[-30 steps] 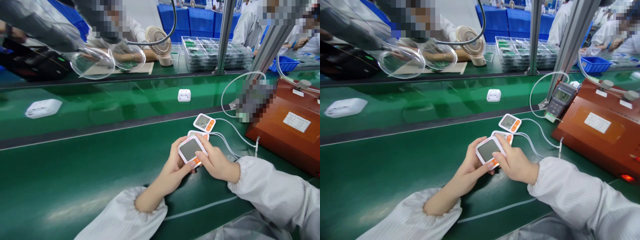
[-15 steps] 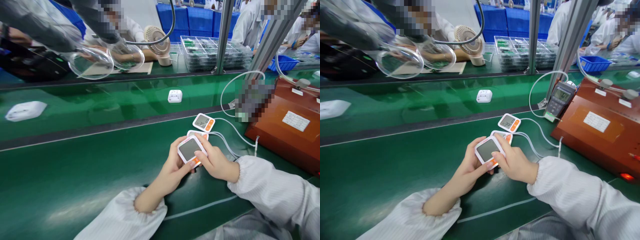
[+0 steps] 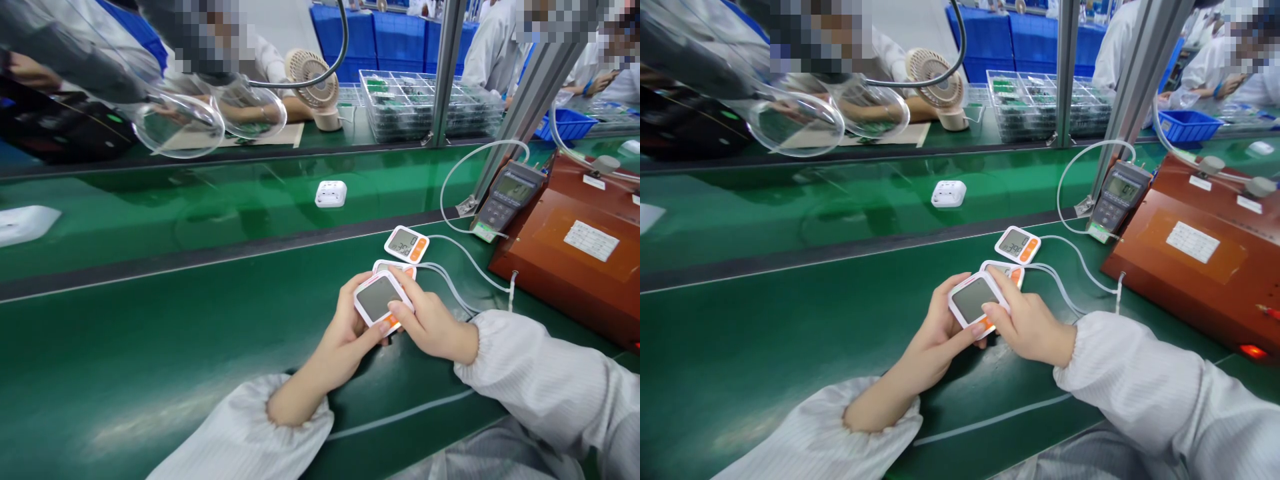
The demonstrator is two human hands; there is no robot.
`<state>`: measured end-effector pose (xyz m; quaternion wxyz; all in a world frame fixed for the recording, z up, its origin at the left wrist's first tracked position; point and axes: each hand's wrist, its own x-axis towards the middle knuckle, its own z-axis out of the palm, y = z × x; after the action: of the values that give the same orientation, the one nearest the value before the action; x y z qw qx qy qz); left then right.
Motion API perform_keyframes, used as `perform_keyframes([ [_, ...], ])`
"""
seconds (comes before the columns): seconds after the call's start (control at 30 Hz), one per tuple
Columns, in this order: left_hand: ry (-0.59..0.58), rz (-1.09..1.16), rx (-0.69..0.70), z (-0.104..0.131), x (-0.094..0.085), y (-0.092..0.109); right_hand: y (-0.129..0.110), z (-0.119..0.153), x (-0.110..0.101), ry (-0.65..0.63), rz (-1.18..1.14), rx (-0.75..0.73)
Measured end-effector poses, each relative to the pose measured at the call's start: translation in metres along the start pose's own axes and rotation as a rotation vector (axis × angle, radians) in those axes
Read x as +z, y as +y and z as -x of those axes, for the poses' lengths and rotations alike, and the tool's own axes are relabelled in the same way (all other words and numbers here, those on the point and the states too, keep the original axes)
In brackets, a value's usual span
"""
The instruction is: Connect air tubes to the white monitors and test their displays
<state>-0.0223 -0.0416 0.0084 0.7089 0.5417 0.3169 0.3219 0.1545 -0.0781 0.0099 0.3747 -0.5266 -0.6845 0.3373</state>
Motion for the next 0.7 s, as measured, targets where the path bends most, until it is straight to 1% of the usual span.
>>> perform_keyframes([
  [0.33, -0.014, 0.000, 0.014, 0.0002, -0.0006, -0.0013, 0.0004, 0.0002, 0.0002, -0.001, -0.016, 0.007],
  [0.7, -0.017, 0.003, 0.004, 0.0002, 0.0003, 0.0020, -0.0010, 0.0004, -0.0006, -0.025, -0.027, 0.043],
])
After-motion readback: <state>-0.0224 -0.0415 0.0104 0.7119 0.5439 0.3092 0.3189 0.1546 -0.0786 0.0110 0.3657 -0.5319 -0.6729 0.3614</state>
